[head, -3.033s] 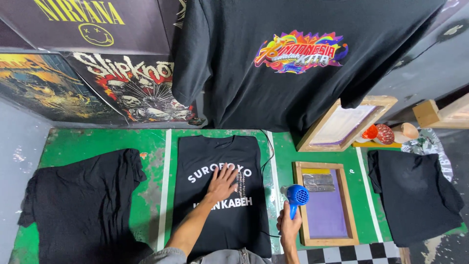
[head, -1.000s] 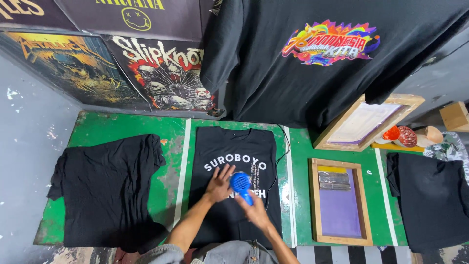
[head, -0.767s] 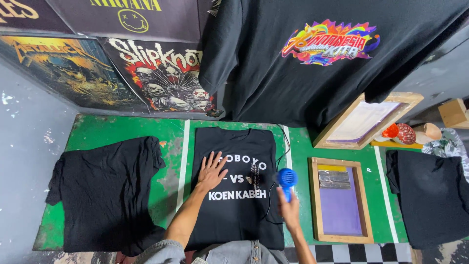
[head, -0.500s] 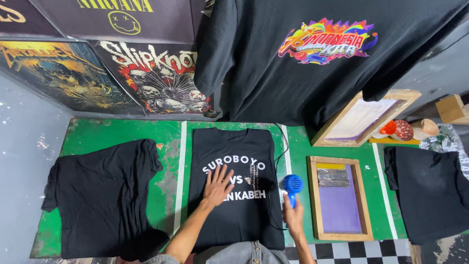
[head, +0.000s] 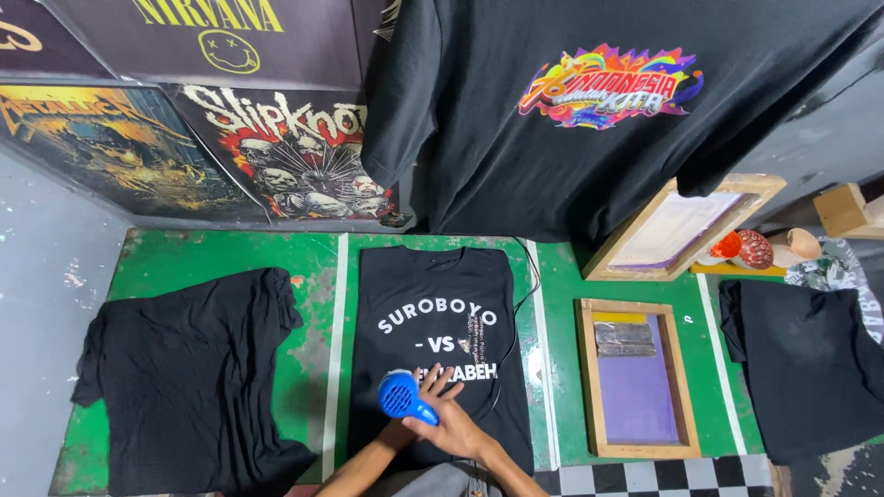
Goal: Using a squeegee and screen frame to print a design on a t-shirt, followed by drying the ink with a hair dryer.
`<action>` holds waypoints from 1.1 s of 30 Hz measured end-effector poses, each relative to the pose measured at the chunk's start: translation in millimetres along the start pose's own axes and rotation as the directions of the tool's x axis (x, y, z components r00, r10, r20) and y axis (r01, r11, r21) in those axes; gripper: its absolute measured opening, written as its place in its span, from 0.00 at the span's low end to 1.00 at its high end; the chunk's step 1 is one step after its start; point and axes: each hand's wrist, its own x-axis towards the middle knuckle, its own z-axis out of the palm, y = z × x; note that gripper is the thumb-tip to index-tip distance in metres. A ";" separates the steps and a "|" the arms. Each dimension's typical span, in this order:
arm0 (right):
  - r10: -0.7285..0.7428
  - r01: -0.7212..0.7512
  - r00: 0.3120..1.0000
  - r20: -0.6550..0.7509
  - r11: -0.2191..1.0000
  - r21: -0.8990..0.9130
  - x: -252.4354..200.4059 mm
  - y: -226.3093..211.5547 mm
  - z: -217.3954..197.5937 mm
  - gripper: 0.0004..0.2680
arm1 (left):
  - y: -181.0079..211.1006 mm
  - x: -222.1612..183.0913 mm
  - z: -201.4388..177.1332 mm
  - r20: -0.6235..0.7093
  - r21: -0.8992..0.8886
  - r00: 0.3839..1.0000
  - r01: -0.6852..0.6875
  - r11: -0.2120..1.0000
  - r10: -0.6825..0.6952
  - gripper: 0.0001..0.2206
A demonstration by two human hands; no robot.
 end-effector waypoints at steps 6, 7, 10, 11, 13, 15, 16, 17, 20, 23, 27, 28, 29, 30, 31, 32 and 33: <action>0.153 -0.147 0.947 -0.283 0.988 0.042 -8.3 34.5 -32.2 0.09 | -61.6 20.0 -0.4 0.178 -0.053 0.978 0.122 0.991 -0.111 0.33; 0.190 -0.155 0.893 -0.408 0.981 0.116 -14.1 37.2 -41.6 0.09 | -73.9 24.9 -4.5 0.254 -0.049 0.954 0.176 0.983 -0.158 0.30; 0.245 -0.165 0.754 -0.610 0.969 0.185 -32.3 59.7 -67.7 0.09 | -106.9 35.2 -7.1 0.336 -0.005 0.910 0.260 0.966 -0.243 0.28; 0.255 -0.178 0.678 -0.690 0.967 0.182 -38.2 69.8 -76.2 0.10 | -117.7 38.5 -6.3 0.340 0.033 0.897 0.290 0.956 -0.284 0.28; 0.363 -0.183 0.597 -0.716 0.930 0.319 -51.1 72.4 -86.6 0.10 | -128.5 40.1 -2.7 0.324 0.073 0.876 0.353 0.933 -0.357 0.28; 0.471 -0.175 0.511 -0.719 0.876 0.449 -62.7 73.0 -91.7 0.09 | -131.0 40.0 2.1 0.306 0.109 0.850 0.415 0.903 -0.428 0.29; 0.443 -0.126 0.514 -0.734 0.886 0.447 -67.9 72.8 -91.5 0.08 | -127.8 38.4 5.1 0.253 0.123 0.867 0.412 0.903 -0.430 0.30; 0.416 -0.077 0.516 -0.749 0.893 0.443 -73.0 72.6 -91.2 0.09 | -124.7 36.8 8.3 0.199 0.136 0.881 0.409 0.902 -0.429 0.31; 0.456 -0.136 0.493 -0.741 0.881 0.453 -72.6 100.5 -74.3 0.09 | -96.4 37.1 2.4 0.333 0.073 0.852 0.405 0.912 -0.405 0.29; 0.468 -0.141 0.627 -0.623 0.854 0.500 -61.1 94.2 -54.4 0.09 | -50.7 35.4 -18.3 0.484 -0.011 0.786 0.446 0.895 -0.385 0.29; 0.400 -0.212 0.705 -0.586 0.907 0.364 -36.0 56.4 -26.3 0.09 | -10.6 9.3 -0.9 0.236 -0.047 0.929 0.302 0.952 -0.283 0.31; 0.336 -0.211 0.795 -0.505 0.934 0.288 -29.8 51.1 -20.1 0.10 | -3.6 7.2 2.4 0.378 -0.109 0.881 0.347 0.932 -0.284 0.26; 0.271 -0.198 0.871 -0.410 0.957 0.212 -23.6 45.5 -13.6 0.12 | 3.5 5.0 5.5 0.511 -0.164 0.818 0.396 0.903 -0.266 0.26; 0.269 -0.197 0.872 -0.409 0.957 0.211 -18.0 38.1 -9.4 0.12 | 0.3 4.4 9.4 0.510 -0.163 0.818 0.398 0.903 -0.268 0.26; 0.203 -0.165 0.929 -0.308 0.975 0.148 -12.6 30.4 -4.9 0.11 | -2.9 3.8 13.1 0.455 -0.179 0.853 0.369 0.912 -0.255 0.26; 0.139 -0.123 0.970 -0.198 0.988 0.088 -7.4 22.8 0.0 0.11 | -5.9 2.5 16.7 0.398 -0.194 0.885 0.339 0.921 -0.242 0.26; 0.138 -0.123 0.971 -0.196 0.989 0.087 -3.8 19.3 -0.2 0.11 | -11.5 1.2 21.4 0.397 -0.193 0.885 0.341 0.920 -0.244 0.26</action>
